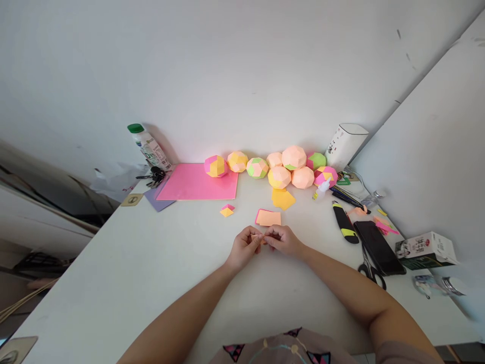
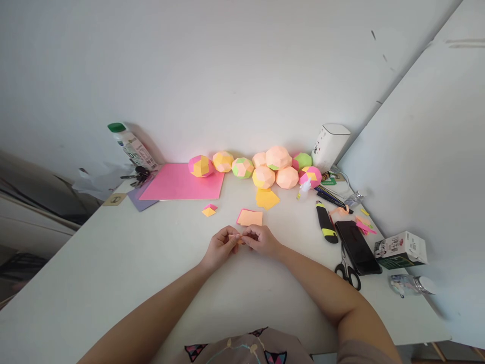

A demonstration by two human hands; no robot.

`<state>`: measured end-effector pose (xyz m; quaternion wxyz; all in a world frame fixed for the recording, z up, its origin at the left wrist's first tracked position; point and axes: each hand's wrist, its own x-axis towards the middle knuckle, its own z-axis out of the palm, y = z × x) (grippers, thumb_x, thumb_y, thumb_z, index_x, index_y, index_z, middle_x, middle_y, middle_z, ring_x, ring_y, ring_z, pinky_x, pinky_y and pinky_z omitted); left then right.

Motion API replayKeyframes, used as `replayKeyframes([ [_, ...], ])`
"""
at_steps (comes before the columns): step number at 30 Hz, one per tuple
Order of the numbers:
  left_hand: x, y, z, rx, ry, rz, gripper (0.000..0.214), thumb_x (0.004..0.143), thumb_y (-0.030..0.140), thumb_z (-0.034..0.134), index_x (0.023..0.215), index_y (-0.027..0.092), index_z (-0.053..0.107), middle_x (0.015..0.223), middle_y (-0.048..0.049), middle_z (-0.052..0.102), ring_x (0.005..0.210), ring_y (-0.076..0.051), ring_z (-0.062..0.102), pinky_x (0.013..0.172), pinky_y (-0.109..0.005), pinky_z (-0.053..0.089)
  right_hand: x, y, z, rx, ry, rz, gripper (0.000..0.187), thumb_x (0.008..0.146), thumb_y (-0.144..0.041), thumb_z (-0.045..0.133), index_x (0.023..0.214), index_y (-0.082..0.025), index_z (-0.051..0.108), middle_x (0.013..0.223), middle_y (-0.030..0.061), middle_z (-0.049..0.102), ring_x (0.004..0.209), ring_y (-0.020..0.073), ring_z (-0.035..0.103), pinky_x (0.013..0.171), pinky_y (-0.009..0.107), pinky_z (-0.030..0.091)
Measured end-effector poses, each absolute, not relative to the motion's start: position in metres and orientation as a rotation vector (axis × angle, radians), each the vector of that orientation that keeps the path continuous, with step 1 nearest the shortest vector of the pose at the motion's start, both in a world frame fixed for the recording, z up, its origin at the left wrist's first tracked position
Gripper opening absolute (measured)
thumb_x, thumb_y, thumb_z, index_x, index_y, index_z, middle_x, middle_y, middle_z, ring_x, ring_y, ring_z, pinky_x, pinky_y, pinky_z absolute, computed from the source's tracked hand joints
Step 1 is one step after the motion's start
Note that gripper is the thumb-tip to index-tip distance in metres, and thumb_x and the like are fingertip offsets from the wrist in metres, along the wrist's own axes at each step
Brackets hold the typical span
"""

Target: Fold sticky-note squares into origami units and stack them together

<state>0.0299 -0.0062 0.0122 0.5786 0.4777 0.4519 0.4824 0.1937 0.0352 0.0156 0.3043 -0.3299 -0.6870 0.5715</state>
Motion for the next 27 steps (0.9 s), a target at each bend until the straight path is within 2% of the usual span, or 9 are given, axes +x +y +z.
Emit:
replayKeyframes([
  [2, 0.0298, -0.0061, 0.0108, 1.116, 1.062, 1.135, 0.028, 0.078, 0.043, 0.058, 0.072, 0.018, 0.047, 0.055, 0.0037, 0.054, 0.045, -0.007, 0.044, 0.045, -0.02, 0.032, 0.1936, 0.0347, 0.0147, -0.9, -1.826, 1.463, 0.021, 0.081, -0.036, 0.056, 0.073, -0.017, 0.054, 0.066, 0.0011, 0.061, 0.05, 0.0101, 0.054, 0.047, 0.023, 0.045],
  [7, 0.0303, -0.006, 0.0084, 1.084, 1.108, 1.174, 0.033, 0.074, 0.043, 0.062, 0.064, 0.019, 0.041, 0.044, 0.007, 0.047, 0.039, -0.007, 0.041, 0.042, -0.019, 0.03, 0.1941, 0.0348, 0.0142, -0.928, -1.801, 1.458, 0.024, 0.08, -0.039, 0.057, 0.074, -0.016, 0.054, 0.066, 0.0015, 0.062, 0.049, 0.0099, 0.053, 0.047, 0.023, 0.044],
  [12, 0.031, -0.0074, 0.0092, 1.091, 1.108, 1.18, 0.037, 0.076, 0.042, 0.06, 0.061, 0.02, 0.034, 0.04, 0.0073, 0.046, 0.037, -0.006, 0.036, 0.04, -0.019, 0.026, 0.194, 0.0354, 0.015, -0.923, -1.804, 1.469, 0.022, 0.081, -0.037, 0.057, 0.074, -0.016, 0.053, 0.064, 0.0003, 0.059, 0.05, 0.0101, 0.054, 0.048, 0.023, 0.045],
  [17, 0.0303, -0.0086, 0.0134, 1.11, 1.133, 1.152, 0.029, 0.08, 0.044, 0.055, 0.069, 0.019, 0.043, 0.048, 0.0055, 0.05, 0.043, -0.008, 0.045, 0.046, -0.02, 0.034, 0.1946, 0.0366, 0.0134, -0.903, -1.826, 1.459, 0.021, 0.081, -0.037, 0.056, 0.074, -0.017, 0.052, 0.059, -0.0018, 0.055, 0.05, 0.0105, 0.054, 0.049, 0.024, 0.046],
  [21, 0.0306, -0.008, 0.0163, 1.102, 1.161, 1.112, 0.026, 0.077, 0.042, 0.058, 0.073, 0.019, 0.046, 0.045, 0.0075, 0.046, 0.04, -0.008, 0.042, 0.042, -0.019, 0.031, 0.1952, 0.0373, 0.0127, -0.893, -1.838, 1.47, 0.021, 0.081, -0.037, 0.056, 0.074, -0.017, 0.052, 0.06, -0.0019, 0.055, 0.05, 0.01, 0.053, 0.048, 0.023, 0.045],
  [27, 0.0315, -0.008, 0.0105, 1.091, 1.199, 1.191, 0.036, 0.075, 0.041, 0.061, 0.062, 0.021, 0.033, 0.039, 0.0097, 0.041, 0.034, -0.006, 0.034, 0.038, -0.019, 0.024, 0.1952, 0.0365, 0.0134, -0.92, -1.805, 1.461, 0.02, 0.08, -0.034, 0.057, 0.073, -0.017, 0.051, 0.058, -0.0027, 0.054, 0.049, 0.0103, 0.053, 0.048, 0.023, 0.043],
])
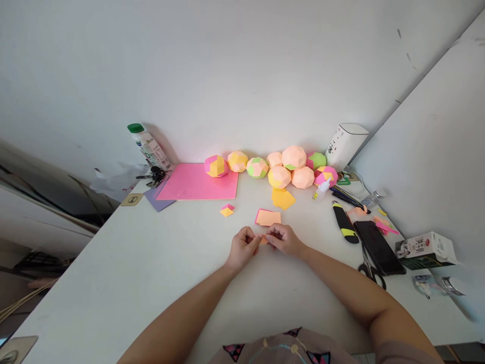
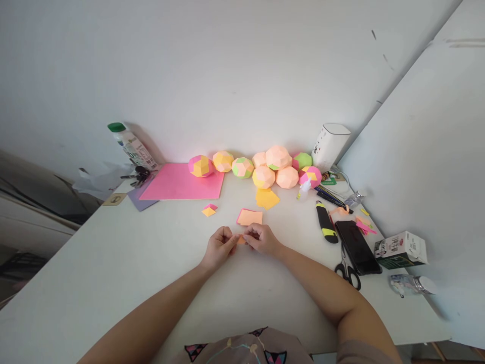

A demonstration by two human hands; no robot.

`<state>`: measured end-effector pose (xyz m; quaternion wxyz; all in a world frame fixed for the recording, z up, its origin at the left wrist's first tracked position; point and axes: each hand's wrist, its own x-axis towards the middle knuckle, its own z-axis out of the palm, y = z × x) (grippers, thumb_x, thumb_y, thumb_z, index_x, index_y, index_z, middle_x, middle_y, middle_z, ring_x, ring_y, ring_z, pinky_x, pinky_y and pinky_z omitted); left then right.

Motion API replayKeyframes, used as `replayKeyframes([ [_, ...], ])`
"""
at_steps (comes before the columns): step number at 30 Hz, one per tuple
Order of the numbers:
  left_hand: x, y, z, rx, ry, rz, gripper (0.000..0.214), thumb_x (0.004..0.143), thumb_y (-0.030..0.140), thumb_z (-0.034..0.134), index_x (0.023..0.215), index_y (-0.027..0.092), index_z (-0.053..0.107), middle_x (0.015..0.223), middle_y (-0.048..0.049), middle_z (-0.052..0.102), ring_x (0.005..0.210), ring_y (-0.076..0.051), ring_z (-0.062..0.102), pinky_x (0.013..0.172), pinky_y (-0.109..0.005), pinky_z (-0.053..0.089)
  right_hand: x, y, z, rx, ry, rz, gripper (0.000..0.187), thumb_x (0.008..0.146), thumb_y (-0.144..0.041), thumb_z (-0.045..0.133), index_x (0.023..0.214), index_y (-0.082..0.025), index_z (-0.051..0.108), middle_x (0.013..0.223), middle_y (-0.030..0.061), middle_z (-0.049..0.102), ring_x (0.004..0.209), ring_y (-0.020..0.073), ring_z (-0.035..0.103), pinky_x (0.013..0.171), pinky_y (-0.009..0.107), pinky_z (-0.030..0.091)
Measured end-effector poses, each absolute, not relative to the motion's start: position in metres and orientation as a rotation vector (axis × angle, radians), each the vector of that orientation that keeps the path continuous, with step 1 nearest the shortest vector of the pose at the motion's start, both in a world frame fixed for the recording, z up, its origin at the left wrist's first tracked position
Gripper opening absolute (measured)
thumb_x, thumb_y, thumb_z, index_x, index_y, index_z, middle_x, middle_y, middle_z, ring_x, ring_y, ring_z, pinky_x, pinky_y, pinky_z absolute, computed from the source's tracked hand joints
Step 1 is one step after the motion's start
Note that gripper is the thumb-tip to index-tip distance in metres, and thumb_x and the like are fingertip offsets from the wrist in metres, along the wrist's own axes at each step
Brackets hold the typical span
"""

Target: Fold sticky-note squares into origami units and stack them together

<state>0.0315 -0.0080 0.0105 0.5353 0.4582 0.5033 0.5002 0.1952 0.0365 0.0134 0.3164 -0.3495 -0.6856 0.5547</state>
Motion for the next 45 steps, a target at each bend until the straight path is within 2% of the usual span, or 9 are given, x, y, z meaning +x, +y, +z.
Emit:
replayKeyframes([
  [3, 0.032, -0.008, 0.009, 1.09, 1.206, 1.234, 0.039, 0.075, 0.04, 0.062, 0.061, 0.022, 0.03, 0.04, 0.0097, 0.041, 0.035, -0.007, 0.037, 0.039, -0.019, 0.027, 0.195, 0.036, 0.013, -0.927, -1.798, 1.45, 0.019, 0.08, -0.034, 0.056, 0.073, -0.017, 0.051, 0.058, -0.0025, 0.054, 0.048, 0.0102, 0.052, 0.047, 0.023, 0.042],
  [8, 0.03, -0.008, 0.011, 1.055, 1.217, 1.266, 0.036, 0.081, 0.044, 0.054, 0.06, 0.021, 0.034, 0.044, 0.005, 0.051, 0.04, -0.01, 0.043, 0.043, -0.022, 0.035, 0.194, 0.033, 0.013, -0.962, -1.782, 1.314, 0.019, 0.082, -0.035, 0.054, 0.073, -0.018, 0.051, 0.062, -0.0009, 0.056, 0.048, 0.0107, 0.052, 0.047, 0.024, 0.043],
  [12, 0.03, -0.01, 0.014, 1.111, 1.218, 1.188, 0.044, 0.084, 0.051, 0.042, 0.053, 0.019, 0.043, 0.046, 0.0009, 0.052, 0.043, -0.011, 0.047, 0.046, -0.024, 0.038, 0.192, 0.031, 0.012, -0.986, -1.832, 0.97, 0.016, 0.082, -0.031, 0.052, 0.072, -0.019, 0.051, 0.06, 0.0005, 0.055, 0.05, 0.012, 0.05, 0.049, 0.025, 0.044],
  [16, 0.03, -0.011, 0.019, 1.2, 1.196, 1.087, 0.047, 0.086, 0.053, 0.037, 0.066, 0.015, 0.057, 0.058, -0.0023, 0.059, 0.048, -0.011, 0.049, 0.048, -0.024, 0.039, 0.191, 0.031, 0.007, -0.794, -2.028, 0.629, 0.01, 0.083, -0.02, 0.05, 0.074, -0.019, 0.055, 0.073, 0.0044, 0.062, 0.053, 0.0113, 0.051, 0.052, 0.025, 0.046],
  [22, 0.028, -0.009, 0.02, 1.184, 1.2, 0.997, 0.042, 0.084, 0.051, 0.041, 0.063, 0.016, 0.051, 0.056, -0.0003, 0.059, 0.047, -0.01, 0.047, 0.049, -0.023, 0.038, 0.19, 0.031, 0.008, -0.452, -2.146, 0.191, 0.015, 0.084, -0.008, 0.05, 0.092, -0.017, 0.059, 0.084, 0.0076, 0.063, 0.075, 0.0156, 0.06, 0.065, 0.028, 0.052],
  [27, 0.027, -0.009, 0.018, 1.154, 1.15, 1.008, 0.039, 0.085, 0.049, 0.041, 0.064, 0.017, 0.051, 0.051, 0.0005, 0.059, 0.046, -0.011, 0.047, 0.049, -0.023, 0.037, 0.19, 0.029, 0.011, -0.435, -2.205, 0.142, 0.019, 0.085, -0.008, 0.048, 0.097, -0.017, 0.06, 0.085, 0.008, 0.063, 0.075, 0.0156, 0.059, 0.065, 0.029, 0.053],
  [35, 0.028, -0.009, 0.018, 1.176, 1.171, 0.988, 0.039, 0.084, 0.05, 0.042, 0.068, 0.016, 0.051, 0.059, -0.0026, 0.064, 0.047, -0.011, 0.048, 0.051, -0.024, 0.039, 0.19, 0.031, 0.014, -0.439, -2.187, 0.113, 0.017, 0.086, -0.01, 0.047, 0.093, -0.018, 0.062, 0.088, 0.0083, 0.066, 0.084, 0.0187, 0.058, 0.069, 0.033, 0.054],
  [45, 0.029, -0.009, 0.021, 1.141, 1.172, 0.988, 0.037, 0.083, 0.049, 0.045, 0.067, 0.016, 0.052, 0.056, -0.0013, 0.063, 0.047, -0.01, 0.048, 0.05, -0.022, 0.039, 0.19, 0.031, 0.012, -0.423, -2.232, 0.119, 0.018, 0.088, -0.012, 0.046, 0.09, -0.017, 0.063, 0.088, 0.0073, 0.068, 0.085, 0.0184, 0.058, 0.07, 0.034, 0.053],
])
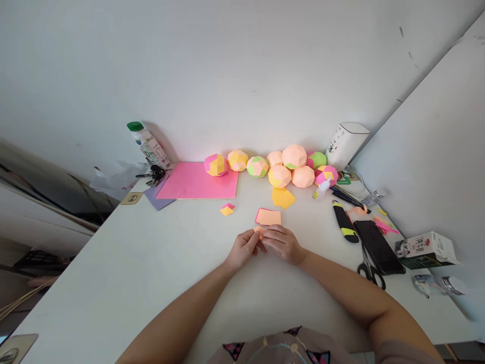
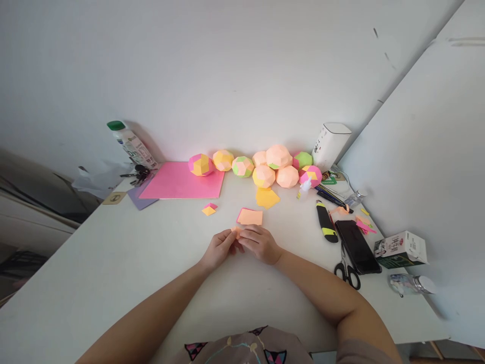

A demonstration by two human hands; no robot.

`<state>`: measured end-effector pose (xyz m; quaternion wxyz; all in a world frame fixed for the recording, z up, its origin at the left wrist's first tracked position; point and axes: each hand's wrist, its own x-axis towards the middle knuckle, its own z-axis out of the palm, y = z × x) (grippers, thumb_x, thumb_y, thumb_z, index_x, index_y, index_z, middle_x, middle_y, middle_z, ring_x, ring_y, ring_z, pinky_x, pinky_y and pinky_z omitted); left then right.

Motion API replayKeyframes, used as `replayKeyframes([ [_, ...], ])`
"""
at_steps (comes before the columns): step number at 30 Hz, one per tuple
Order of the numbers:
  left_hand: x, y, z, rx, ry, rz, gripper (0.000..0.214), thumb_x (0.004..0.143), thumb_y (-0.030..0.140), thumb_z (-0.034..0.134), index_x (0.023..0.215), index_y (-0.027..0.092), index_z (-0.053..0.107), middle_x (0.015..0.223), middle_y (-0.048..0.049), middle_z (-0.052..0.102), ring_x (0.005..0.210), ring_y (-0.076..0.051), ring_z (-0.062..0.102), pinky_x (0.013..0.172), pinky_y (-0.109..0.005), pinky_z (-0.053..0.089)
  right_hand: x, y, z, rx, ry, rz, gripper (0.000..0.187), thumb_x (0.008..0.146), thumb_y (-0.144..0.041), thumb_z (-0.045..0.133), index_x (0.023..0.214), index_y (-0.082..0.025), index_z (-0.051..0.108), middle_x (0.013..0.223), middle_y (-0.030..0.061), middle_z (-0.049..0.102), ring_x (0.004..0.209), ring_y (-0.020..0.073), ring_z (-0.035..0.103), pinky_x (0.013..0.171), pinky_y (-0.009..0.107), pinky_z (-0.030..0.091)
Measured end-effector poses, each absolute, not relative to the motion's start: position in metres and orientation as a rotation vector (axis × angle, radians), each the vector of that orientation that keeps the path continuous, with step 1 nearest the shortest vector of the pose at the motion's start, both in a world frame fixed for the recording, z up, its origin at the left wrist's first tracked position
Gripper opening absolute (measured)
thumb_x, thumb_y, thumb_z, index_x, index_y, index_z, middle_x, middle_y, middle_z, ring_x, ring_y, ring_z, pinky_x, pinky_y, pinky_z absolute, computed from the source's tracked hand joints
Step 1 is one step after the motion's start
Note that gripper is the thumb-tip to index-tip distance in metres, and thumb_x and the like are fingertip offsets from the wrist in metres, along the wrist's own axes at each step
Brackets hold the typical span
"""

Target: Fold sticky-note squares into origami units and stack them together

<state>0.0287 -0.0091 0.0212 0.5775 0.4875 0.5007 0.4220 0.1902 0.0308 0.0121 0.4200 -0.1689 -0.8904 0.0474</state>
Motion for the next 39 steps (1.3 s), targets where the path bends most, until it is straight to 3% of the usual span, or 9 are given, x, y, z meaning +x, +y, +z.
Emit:
replayKeyframes([
  [7, 0.0297, -0.0085, 0.0266, 1.137, 1.147, 0.964, 0.035, 0.082, 0.047, 0.049, 0.083, 0.015, 0.063, 0.056, -0.0007, 0.06, 0.048, -0.01, 0.048, 0.049, -0.022, 0.038, 0.1894, 0.0298, 0.0123, -0.367, -2.212, 0.085, 0.016, 0.087, -0.01, 0.048, 0.086, -0.017, 0.063, 0.087, 0.0056, 0.068, 0.086, 0.0165, 0.057, 0.07, 0.029, 0.054],
  [16, 0.0296, -0.0085, 0.0221, 1.09, 1.087, 1.008, 0.033, 0.083, 0.037, 0.047, 0.1, 0.014, 0.062, 0.066, -0.0035, 0.064, 0.064, -0.016, 0.058, 0.052, -0.024, 0.04, 0.1891, 0.0308, 0.0117, -0.435, -2.225, 0.152, 0.016, 0.085, -0.008, 0.048, 0.086, -0.017, 0.061, 0.084, 0.0061, 0.067, 0.081, 0.0173, 0.058, 0.069, 0.032, 0.052],
  [24, 0.0301, -0.0099, 0.024, 1.186, 1.125, 0.933, 0.032, 0.083, 0.028, 0.041, 0.1, 0.013, 0.062, 0.067, -0.0042, 0.065, 0.064, -0.016, 0.057, 0.055, -0.025, 0.039, 0.1876, 0.0342, 0.0078, -0.536, -2.046, 0.573, 0.009, 0.085, -0.02, 0.052, 0.079, -0.019, 0.058, 0.073, 0.0055, 0.062, 0.067, 0.0153, 0.055, 0.059, 0.029, 0.051],
  [28, 0.0287, -0.0101, 0.024, 1.209, 1.132, 0.901, 0.03, 0.082, 0.028, 0.04, 0.096, 0.014, 0.063, 0.066, -0.0041, 0.065, 0.063, -0.017, 0.057, 0.055, -0.025, 0.039, 0.1888, 0.0346, 0.0104, -0.665, -1.976, 0.802, 0.015, 0.083, -0.027, 0.056, 0.071, -0.017, 0.057, 0.07, 0.0037, 0.059, 0.06, 0.0129, 0.055, 0.053, 0.026, 0.049],
  [34, 0.0269, -0.0117, 0.0231, 1.262, 1.056, 0.899, 0.03, 0.083, 0.029, 0.039, 0.094, 0.015, 0.064, 0.089, -0.0077, 0.066, 0.071, -0.017, 0.06, 0.055, -0.025, 0.039, 0.1921, 0.0357, 0.0111, -0.871, -1.867, 1.195, 0.022, 0.079, -0.034, 0.062, 0.069, -0.017, 0.055, 0.063, -0.0002, 0.058, 0.054, 0.0121, 0.055, 0.05, 0.025, 0.047],
  [39, 0.0264, -0.0122, 0.0235, 1.288, 1.055, 0.877, 0.032, 0.086, 0.031, 0.036, 0.091, 0.014, 0.064, 0.082, -0.0073, 0.065, 0.072, -0.017, 0.059, 0.057, -0.025, 0.039, 0.1918, 0.0344, 0.0125, -0.86, -1.835, 1.25, 0.023, 0.078, -0.035, 0.064, 0.067, -0.016, 0.056, 0.06, -0.0011, 0.057, 0.051, 0.0116, 0.054, 0.049, 0.025, 0.045],
])
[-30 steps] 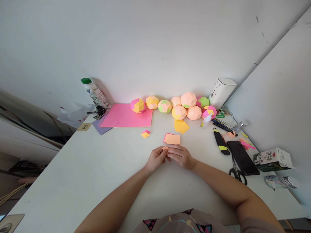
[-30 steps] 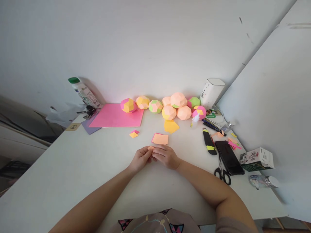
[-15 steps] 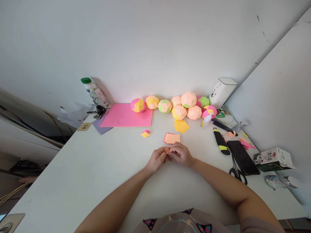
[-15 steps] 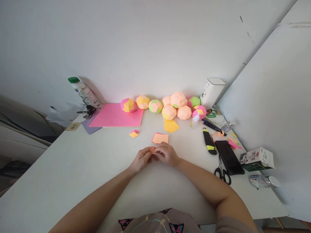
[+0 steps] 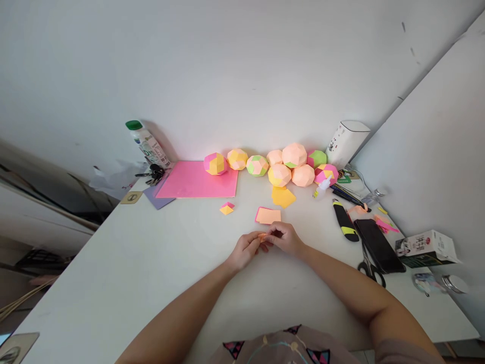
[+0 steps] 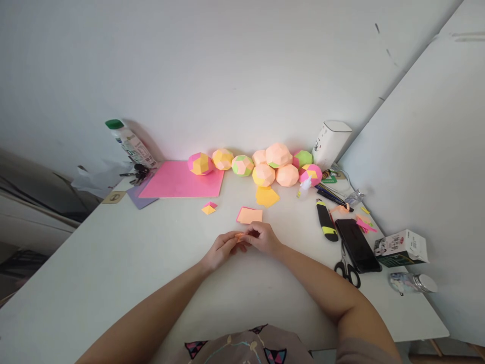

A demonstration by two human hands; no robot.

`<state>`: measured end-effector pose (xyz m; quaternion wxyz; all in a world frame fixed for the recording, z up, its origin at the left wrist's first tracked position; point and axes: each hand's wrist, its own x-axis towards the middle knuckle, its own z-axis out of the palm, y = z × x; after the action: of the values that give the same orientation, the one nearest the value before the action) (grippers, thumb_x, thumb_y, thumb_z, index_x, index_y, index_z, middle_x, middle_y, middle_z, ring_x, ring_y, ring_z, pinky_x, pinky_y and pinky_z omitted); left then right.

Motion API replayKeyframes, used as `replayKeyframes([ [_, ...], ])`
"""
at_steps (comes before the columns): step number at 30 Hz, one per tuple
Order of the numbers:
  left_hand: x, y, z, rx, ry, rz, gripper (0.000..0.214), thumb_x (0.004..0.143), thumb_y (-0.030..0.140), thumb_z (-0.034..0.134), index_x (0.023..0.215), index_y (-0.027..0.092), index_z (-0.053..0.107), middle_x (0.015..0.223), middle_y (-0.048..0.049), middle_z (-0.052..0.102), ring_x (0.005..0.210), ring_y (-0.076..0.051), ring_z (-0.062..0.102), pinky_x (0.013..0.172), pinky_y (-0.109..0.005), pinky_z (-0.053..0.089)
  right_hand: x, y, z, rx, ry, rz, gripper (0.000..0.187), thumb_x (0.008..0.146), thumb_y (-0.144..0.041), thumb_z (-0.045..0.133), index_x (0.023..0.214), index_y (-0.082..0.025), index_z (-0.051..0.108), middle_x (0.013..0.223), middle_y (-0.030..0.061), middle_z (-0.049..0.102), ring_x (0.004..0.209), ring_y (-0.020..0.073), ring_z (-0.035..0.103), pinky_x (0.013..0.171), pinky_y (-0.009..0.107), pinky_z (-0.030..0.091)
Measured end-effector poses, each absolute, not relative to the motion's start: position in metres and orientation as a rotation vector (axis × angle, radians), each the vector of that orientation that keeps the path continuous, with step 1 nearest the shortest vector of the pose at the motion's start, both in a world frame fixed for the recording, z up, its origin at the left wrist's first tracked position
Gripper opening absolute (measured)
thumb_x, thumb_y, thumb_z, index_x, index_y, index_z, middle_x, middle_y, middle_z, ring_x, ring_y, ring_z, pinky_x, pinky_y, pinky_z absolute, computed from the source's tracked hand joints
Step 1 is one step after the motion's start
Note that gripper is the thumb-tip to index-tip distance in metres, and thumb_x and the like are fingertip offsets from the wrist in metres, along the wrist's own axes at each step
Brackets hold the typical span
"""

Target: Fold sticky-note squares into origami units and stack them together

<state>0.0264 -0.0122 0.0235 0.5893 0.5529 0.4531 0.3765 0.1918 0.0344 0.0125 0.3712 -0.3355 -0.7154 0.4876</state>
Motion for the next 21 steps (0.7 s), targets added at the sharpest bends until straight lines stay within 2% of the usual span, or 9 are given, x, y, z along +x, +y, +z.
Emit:
replayKeyframes([
  [9, 0.0281, -0.0119, 0.0253, 1.287, 1.071, 0.86, 0.034, 0.087, 0.037, 0.038, 0.088, 0.014, 0.063, 0.08, -0.0071, 0.066, 0.072, -0.018, 0.059, 0.058, -0.026, 0.04, 0.1911, 0.0333, 0.0139, -0.795, -1.837, 1.195, 0.023, 0.077, -0.034, 0.064, 0.066, -0.016, 0.056, 0.063, -0.0009, 0.056, 0.05, 0.0107, 0.055, 0.047, 0.025, 0.047],
  [17, 0.0282, -0.0121, 0.0228, 1.262, 1.077, 0.877, 0.035, 0.087, 0.036, 0.037, 0.089, 0.014, 0.064, 0.079, -0.0071, 0.067, 0.071, -0.018, 0.06, 0.057, -0.026, 0.04, 0.1918, 0.0331, 0.0147, -0.764, -1.787, 1.333, 0.02, 0.082, -0.034, 0.057, 0.073, -0.016, 0.057, 0.067, -0.0006, 0.054, 0.052, 0.0113, 0.057, 0.05, 0.026, 0.051],
  [21, 0.0286, -0.0122, 0.0239, 1.258, 1.073, 0.879, 0.034, 0.087, 0.034, 0.037, 0.091, 0.014, 0.064, 0.079, -0.0072, 0.066, 0.071, -0.018, 0.059, 0.057, -0.026, 0.04, 0.1918, 0.0334, 0.0148, -0.752, -1.811, 1.289, 0.018, 0.082, -0.031, 0.058, 0.072, -0.016, 0.057, 0.068, -0.0002, 0.054, 0.052, 0.0108, 0.057, 0.049, 0.026, 0.051],
])
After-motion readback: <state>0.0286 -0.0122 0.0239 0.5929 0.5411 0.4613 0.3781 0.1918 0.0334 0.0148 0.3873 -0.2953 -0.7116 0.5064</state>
